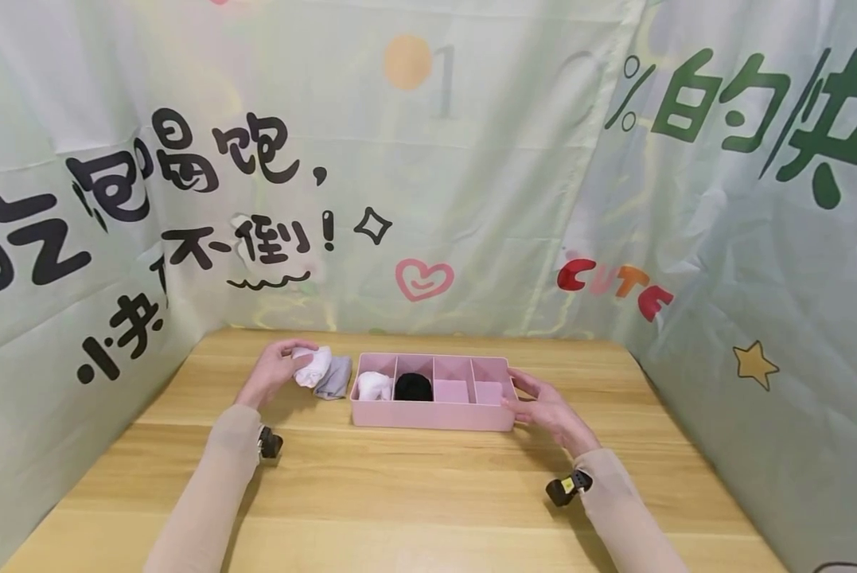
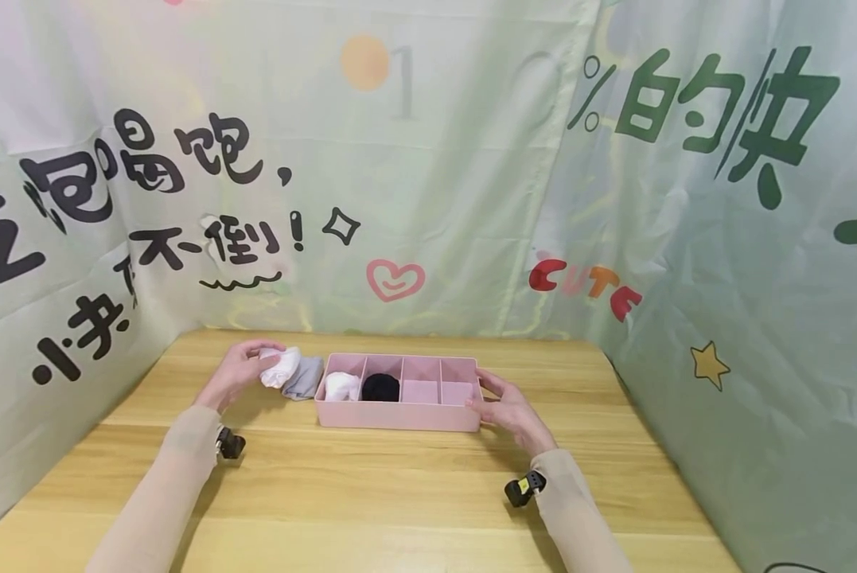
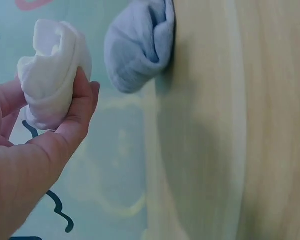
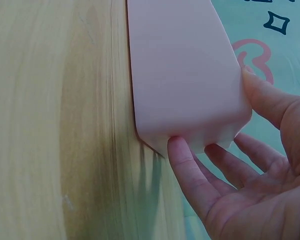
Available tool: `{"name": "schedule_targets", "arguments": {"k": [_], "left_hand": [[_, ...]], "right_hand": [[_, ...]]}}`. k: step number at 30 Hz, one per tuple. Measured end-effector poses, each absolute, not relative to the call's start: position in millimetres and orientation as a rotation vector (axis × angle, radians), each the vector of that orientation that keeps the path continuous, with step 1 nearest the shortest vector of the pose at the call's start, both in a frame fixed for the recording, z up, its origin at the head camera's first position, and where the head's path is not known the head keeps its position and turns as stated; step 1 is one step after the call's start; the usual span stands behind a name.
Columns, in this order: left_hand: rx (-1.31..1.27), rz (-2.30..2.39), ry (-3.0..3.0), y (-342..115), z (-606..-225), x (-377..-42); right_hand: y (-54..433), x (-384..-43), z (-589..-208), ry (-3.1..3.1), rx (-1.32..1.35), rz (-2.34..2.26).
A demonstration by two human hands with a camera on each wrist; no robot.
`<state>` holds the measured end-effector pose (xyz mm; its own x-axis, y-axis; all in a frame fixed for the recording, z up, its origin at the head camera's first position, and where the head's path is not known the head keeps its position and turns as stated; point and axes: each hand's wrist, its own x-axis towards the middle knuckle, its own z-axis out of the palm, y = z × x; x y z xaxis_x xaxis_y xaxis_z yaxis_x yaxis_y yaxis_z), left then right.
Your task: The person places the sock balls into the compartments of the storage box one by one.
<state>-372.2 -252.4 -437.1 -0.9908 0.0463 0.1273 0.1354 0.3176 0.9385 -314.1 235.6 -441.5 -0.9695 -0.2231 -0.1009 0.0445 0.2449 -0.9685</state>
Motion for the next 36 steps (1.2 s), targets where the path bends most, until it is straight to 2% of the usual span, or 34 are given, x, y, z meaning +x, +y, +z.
{"name": "schedule_targets", "arguments": {"k": [25, 36], "left_hand": [[-0.271, -1.948, -2.441, -196, -423, -364], [-0.229, -1.981, -2.343, -164, -421, -360]], "right_hand": [[238, -313, -444, 2.328, -0.152, -1.789], [237, -312, -442, 2.320, -0.163, -1.781]]}}
